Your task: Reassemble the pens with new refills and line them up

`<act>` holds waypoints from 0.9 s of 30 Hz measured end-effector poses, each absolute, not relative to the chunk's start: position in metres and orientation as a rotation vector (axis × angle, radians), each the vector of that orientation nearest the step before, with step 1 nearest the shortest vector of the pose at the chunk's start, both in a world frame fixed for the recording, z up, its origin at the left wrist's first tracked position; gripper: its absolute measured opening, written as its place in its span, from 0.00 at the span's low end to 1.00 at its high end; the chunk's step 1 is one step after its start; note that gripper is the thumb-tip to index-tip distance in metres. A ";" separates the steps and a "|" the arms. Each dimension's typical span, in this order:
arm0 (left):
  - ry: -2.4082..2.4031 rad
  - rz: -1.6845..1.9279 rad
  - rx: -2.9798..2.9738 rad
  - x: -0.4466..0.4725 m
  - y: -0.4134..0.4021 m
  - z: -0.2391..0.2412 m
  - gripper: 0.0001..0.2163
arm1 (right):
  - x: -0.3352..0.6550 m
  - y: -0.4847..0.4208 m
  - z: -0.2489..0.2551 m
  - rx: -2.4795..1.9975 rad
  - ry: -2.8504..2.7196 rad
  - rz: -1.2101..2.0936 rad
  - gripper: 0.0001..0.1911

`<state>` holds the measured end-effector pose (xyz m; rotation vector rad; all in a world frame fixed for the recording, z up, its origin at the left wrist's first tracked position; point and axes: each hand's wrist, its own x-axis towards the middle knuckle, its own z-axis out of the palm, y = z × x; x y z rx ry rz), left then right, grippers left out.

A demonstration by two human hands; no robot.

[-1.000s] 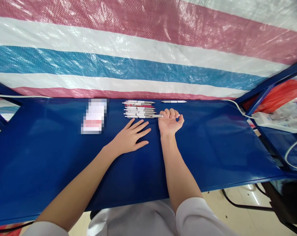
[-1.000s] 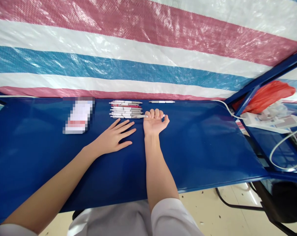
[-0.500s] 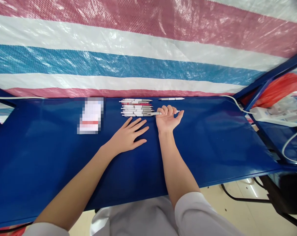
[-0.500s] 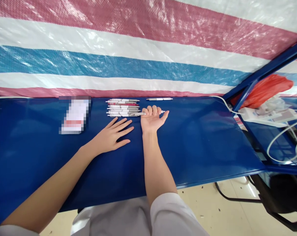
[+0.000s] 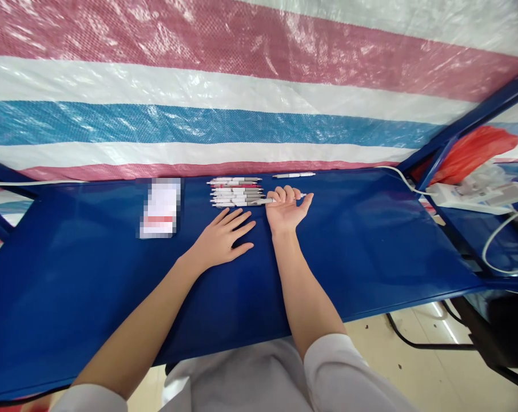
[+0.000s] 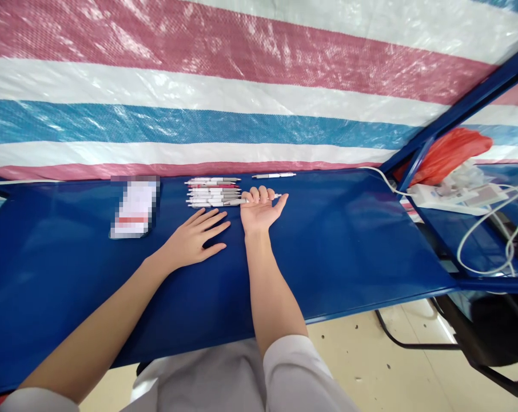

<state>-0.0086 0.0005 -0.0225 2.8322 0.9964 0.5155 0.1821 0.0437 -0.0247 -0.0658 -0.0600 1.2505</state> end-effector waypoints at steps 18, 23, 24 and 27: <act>1.282 1.179 2.501 0.007 0.008 0.015 0.15 | 0.168 0.014 -0.002 -0.192 -0.145 1.309 0.26; 1.193 0.840 2.796 0.018 0.012 0.022 0.15 | 0.160 0.006 0.010 -0.252 -0.113 1.263 0.27; 1.190 0.797 2.825 0.018 0.012 0.022 0.14 | 0.159 0.005 0.012 -0.260 -0.102 1.252 0.27; 1.209 0.725 2.878 0.017 0.012 0.021 0.14 | 0.159 0.005 0.015 -0.299 -0.089 1.250 0.26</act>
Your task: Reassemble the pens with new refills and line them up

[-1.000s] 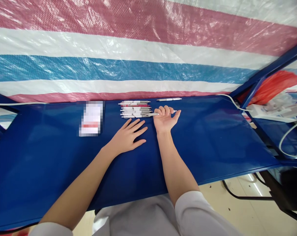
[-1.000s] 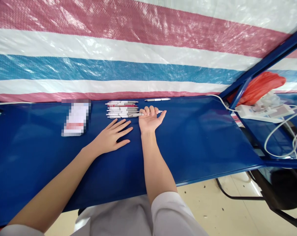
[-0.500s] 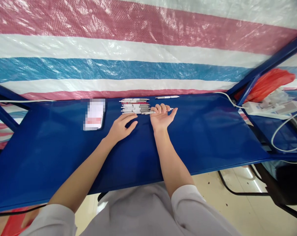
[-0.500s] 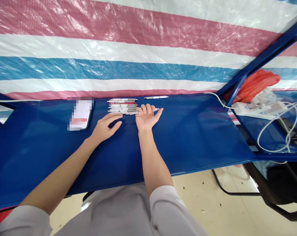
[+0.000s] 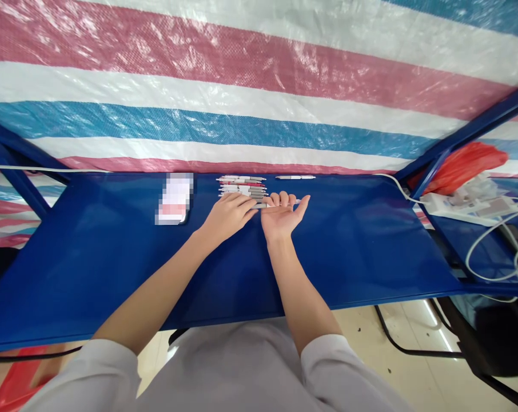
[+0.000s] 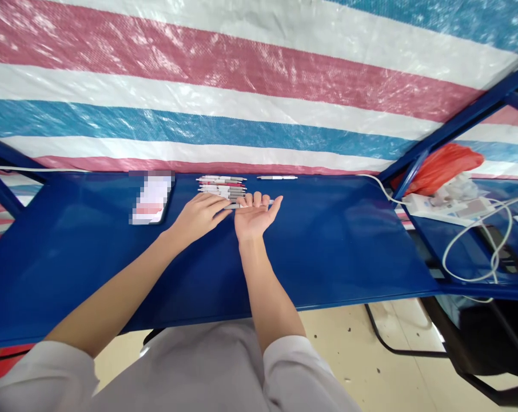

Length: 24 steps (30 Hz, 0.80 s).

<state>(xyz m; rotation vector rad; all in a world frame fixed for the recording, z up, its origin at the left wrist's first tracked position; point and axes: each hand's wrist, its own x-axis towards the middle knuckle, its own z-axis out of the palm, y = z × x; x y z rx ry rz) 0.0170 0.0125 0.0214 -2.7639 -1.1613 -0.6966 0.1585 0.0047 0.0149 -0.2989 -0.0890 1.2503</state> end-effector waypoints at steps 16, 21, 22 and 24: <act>-1.201 -0.597 -2.792 0.004 0.020 0.020 0.14 | 0.206 0.000 -0.007 -1.183 -1.774 0.086 0.12; -1.175 -0.657 -2.842 0.003 0.020 0.020 0.15 | 0.206 0.001 -0.011 -1.105 -2.103 -0.172 0.14; -1.166 -0.667 -2.853 0.003 0.020 0.021 0.15 | 0.206 0.002 -0.011 -1.109 -2.125 -0.196 0.14; -1.146 -0.679 -2.872 0.003 0.019 0.021 0.15 | 0.208 0.002 -0.010 -1.099 -2.162 -0.230 0.13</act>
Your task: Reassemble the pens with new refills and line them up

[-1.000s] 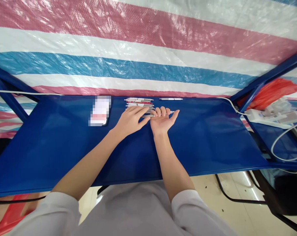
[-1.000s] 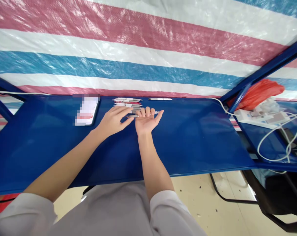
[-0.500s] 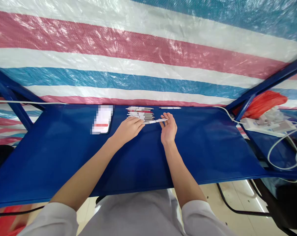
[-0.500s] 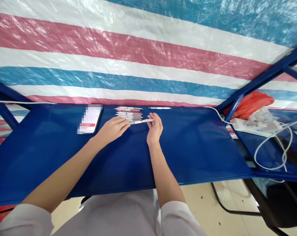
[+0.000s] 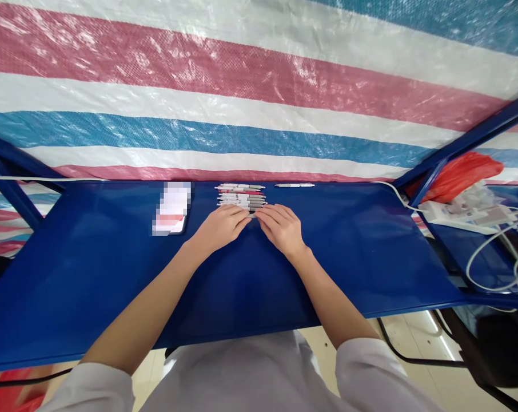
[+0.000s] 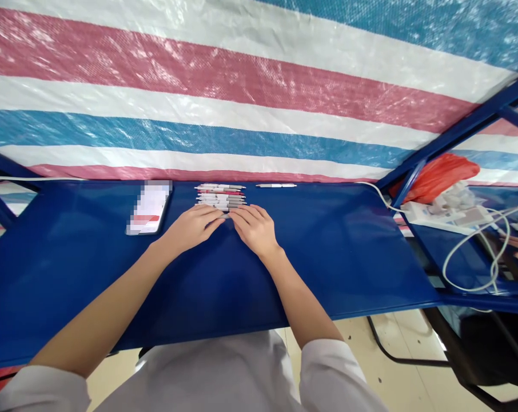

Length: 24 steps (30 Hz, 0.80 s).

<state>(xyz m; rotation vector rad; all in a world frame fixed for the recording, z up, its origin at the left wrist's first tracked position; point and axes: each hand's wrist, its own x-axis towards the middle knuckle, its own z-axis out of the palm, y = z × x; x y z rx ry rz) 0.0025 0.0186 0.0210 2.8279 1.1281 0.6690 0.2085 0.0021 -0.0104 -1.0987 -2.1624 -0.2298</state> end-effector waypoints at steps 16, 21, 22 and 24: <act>1.583 0.659 2.744 0.023 -0.021 -0.023 0.19 | 0.271 0.038 -0.015 -1.277 -2.353 -0.406 0.15; 1.593 0.634 2.725 0.024 -0.021 -0.025 0.17 | 0.285 0.061 -0.018 -1.350 -2.419 -0.408 0.14; 1.594 0.631 2.726 0.023 -0.021 -0.025 0.17 | 0.287 0.064 -0.018 -1.367 -2.414 -0.407 0.14; 1.595 0.627 2.727 0.023 -0.021 -0.025 0.16 | 0.292 0.070 -0.018 -1.389 -2.419 -0.390 0.15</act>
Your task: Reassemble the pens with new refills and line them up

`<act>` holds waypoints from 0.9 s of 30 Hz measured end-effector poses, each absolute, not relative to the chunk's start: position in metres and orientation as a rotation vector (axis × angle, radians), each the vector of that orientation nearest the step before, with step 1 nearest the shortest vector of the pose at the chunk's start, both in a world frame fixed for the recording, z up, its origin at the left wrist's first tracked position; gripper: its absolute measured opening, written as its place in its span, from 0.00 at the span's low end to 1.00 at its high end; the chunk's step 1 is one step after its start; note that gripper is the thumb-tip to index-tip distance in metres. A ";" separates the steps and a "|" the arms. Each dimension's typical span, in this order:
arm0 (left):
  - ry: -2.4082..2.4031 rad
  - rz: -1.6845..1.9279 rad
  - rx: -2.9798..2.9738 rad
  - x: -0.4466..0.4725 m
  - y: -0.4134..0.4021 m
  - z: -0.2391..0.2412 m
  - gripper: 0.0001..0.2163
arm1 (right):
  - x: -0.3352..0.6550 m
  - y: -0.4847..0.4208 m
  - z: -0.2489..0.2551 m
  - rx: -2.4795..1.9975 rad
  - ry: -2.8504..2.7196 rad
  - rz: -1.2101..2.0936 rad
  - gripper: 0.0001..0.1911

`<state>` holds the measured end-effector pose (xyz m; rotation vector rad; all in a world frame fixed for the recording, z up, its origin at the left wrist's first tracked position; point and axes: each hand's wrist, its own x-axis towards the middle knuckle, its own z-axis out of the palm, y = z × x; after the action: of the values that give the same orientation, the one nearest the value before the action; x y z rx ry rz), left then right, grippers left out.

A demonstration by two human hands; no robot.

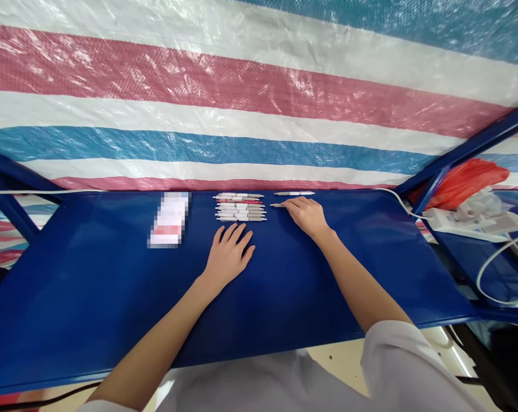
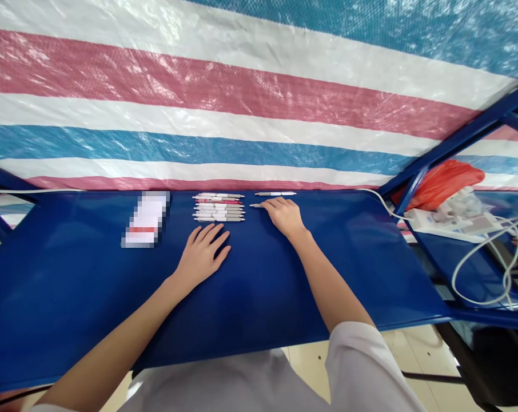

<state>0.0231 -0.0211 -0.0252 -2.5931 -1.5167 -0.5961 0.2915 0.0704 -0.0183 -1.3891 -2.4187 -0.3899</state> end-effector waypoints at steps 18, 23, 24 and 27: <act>-1.545 -0.622 -2.633 0.023 -0.020 -0.022 0.15 | 0.304 0.094 -0.027 -1.434 -2.350 -0.426 0.13; -1.562 -0.627 -2.649 0.022 -0.018 -0.020 0.15 | 0.305 0.097 -0.027 -1.392 -2.361 -0.473 0.14; -1.560 -0.626 -2.647 0.022 -0.017 -0.020 0.15 | 0.305 0.097 -0.027 -1.392 -2.361 -0.464 0.15; -1.550 -0.625 -2.638 0.022 -0.017 -0.022 0.16 | 0.304 0.097 -0.026 -1.403 -2.361 -0.403 0.14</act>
<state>0.0218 -0.0171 -0.0222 -2.6375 -1.5499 -0.6246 0.3043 0.0974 -0.0261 -1.4027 -2.3610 -0.4034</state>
